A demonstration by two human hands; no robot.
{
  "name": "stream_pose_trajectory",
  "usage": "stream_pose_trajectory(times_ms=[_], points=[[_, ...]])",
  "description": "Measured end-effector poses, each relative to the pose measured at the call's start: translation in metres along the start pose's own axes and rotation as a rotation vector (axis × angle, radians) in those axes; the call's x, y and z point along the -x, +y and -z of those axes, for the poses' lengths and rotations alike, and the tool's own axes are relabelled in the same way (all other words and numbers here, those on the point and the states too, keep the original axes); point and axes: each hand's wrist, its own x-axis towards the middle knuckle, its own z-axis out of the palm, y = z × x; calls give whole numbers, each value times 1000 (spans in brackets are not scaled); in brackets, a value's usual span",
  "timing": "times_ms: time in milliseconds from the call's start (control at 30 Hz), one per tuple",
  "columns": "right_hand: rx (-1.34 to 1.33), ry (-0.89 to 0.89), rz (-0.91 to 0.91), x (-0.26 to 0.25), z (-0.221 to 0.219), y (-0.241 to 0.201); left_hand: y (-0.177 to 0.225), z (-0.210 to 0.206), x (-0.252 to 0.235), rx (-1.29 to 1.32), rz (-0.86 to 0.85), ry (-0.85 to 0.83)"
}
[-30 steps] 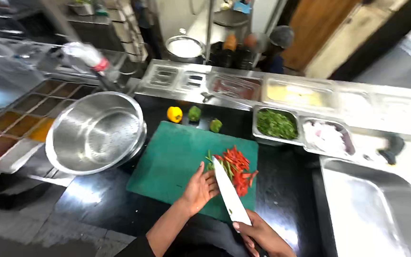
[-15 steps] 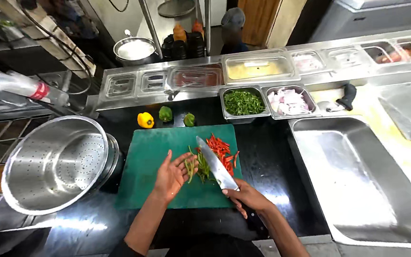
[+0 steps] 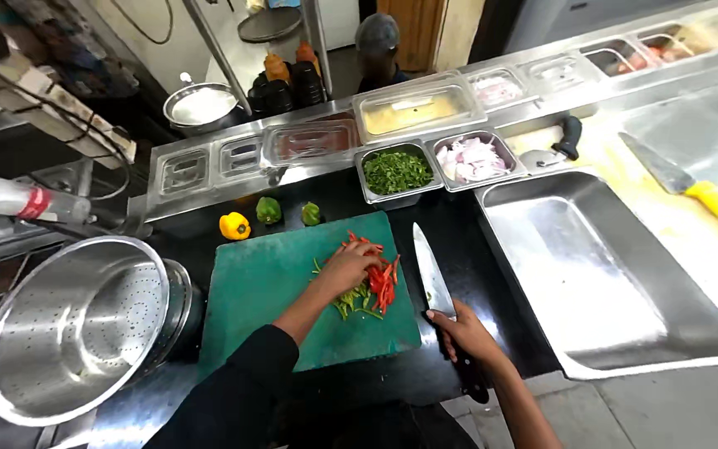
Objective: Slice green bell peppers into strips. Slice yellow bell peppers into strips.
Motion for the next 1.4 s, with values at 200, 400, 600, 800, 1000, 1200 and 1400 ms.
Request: stream_pose_trajectory(times_ms=[200, 400, 600, 800, 1000, 1200, 1400], points=[[122, 15, 9, -6, -5, 4, -13, 28, 10, 183, 4, 105], [81, 41, -13, -8, -6, 1, -25, 50, 41, 675, 279, 172], [109, 14, -41, -5, -5, -5, -28, 51, 66, 541, 404, 53], [100, 21, -35, -6, -6, -5, -27, 24, 78, 280, 212, 2], [111, 28, -42, -5, -6, -9, -21, -9, 59, 153, 203, 76], [89, 51, -61, -6, -7, -10, -17, 16, 62, 278, 270, 165], [53, 58, -71, -6, -8, -11, -9, 42, 78, 602, 466, 179]])
